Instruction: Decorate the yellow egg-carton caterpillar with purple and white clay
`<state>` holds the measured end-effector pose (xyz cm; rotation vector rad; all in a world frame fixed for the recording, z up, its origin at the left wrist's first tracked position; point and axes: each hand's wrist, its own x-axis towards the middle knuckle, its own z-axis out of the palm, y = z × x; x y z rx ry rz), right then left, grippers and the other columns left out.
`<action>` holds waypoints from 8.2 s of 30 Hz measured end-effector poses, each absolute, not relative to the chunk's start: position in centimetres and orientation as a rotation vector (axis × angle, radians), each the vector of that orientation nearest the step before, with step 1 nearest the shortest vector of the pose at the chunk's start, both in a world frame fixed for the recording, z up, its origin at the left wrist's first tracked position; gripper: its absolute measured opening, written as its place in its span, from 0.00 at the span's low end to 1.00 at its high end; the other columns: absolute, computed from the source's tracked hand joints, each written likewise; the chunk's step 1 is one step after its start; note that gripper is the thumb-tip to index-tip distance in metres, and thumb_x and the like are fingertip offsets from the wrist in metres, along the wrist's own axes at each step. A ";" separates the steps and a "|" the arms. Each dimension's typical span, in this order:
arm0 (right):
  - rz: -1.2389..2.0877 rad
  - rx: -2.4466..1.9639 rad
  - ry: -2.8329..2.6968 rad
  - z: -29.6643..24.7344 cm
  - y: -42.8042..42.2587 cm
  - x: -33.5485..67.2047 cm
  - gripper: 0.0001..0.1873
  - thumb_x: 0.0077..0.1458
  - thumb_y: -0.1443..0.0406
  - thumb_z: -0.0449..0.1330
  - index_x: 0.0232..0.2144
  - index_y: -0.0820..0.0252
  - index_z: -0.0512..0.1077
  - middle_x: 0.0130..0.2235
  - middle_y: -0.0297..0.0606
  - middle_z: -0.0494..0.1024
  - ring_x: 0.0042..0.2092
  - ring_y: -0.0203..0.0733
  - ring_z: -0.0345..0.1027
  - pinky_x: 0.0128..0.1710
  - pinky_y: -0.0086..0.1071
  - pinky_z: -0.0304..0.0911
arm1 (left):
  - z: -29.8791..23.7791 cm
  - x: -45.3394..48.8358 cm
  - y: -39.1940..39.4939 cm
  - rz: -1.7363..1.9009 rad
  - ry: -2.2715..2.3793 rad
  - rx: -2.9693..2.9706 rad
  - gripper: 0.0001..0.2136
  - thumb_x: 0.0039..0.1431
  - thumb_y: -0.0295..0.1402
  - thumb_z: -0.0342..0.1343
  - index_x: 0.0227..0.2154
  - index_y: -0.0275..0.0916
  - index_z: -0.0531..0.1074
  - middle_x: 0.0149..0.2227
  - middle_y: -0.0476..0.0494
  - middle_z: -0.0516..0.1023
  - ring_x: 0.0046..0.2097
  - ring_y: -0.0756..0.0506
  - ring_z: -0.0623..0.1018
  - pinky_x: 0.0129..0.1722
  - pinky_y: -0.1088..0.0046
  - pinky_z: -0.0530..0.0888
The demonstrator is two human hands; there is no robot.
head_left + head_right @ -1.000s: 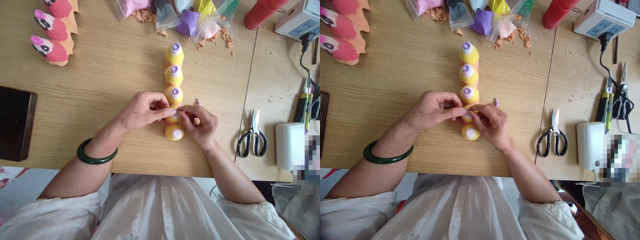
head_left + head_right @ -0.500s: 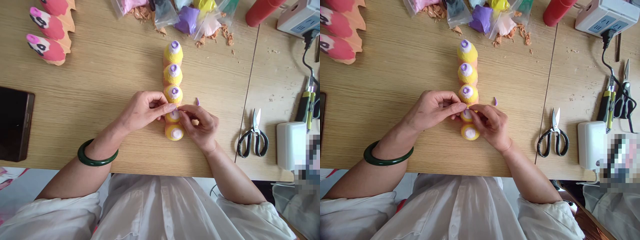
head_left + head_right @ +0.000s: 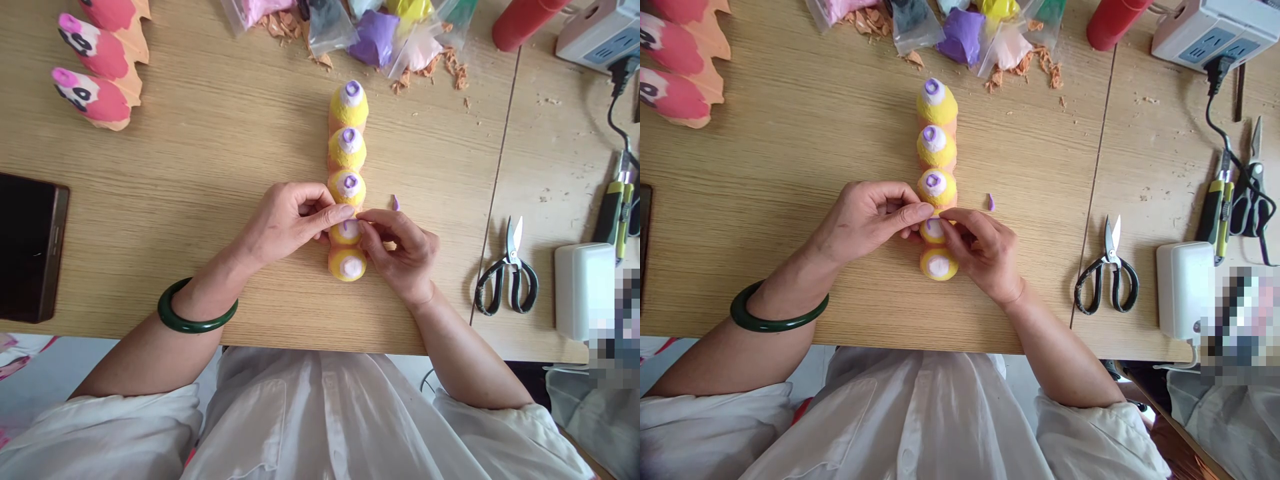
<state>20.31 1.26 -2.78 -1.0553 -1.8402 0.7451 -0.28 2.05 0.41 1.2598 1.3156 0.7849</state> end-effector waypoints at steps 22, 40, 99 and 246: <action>0.606 -1.009 -1.921 -2.6 1.1 20.7 0.07 0.67 0.69 0.64 0.44 0.52 0.80 0.33 0.31 0.85 0.26 0.33 0.73 0.29 0.29 0.73 | 0.5 -0.2 2.0 0.776 1.333 1.252 0.24 0.59 0.57 0.68 0.27 0.38 0.76 0.26 0.47 0.80 0.28 0.50 0.77 0.26 0.77 0.73; 0.701 -1.027 -1.926 -2.1 1.0 20.6 0.02 0.68 0.65 0.64 0.40 0.55 0.74 0.32 0.31 0.82 0.27 0.32 0.71 0.27 0.28 0.69 | 0.4 -0.9 2.2 0.718 1.265 1.253 0.22 0.58 0.55 0.70 0.28 0.38 0.77 0.28 0.47 0.81 0.28 0.50 0.78 0.29 0.75 0.75; 0.854 -0.938 -1.921 -2.3 1.0 20.9 0.14 0.71 0.70 0.57 0.52 0.53 0.79 0.41 0.36 0.86 0.34 0.35 0.79 0.35 0.29 0.77 | 0.6 -1.5 2.6 0.669 1.201 1.249 0.20 0.58 0.51 0.71 0.29 0.37 0.76 0.28 0.48 0.80 0.29 0.50 0.79 0.31 0.76 0.78; 1.490 -0.996 -1.455 0.6 1.4 21.5 0.12 0.58 0.60 0.75 0.39 0.55 0.77 0.33 0.29 0.81 0.27 0.31 0.77 0.29 0.26 0.79 | 0.2 0.7 0.1 1.294 1.307 2.749 0.09 0.72 0.27 0.59 0.33 0.40 0.78 0.34 0.50 0.85 0.38 0.47 0.81 0.37 0.71 0.77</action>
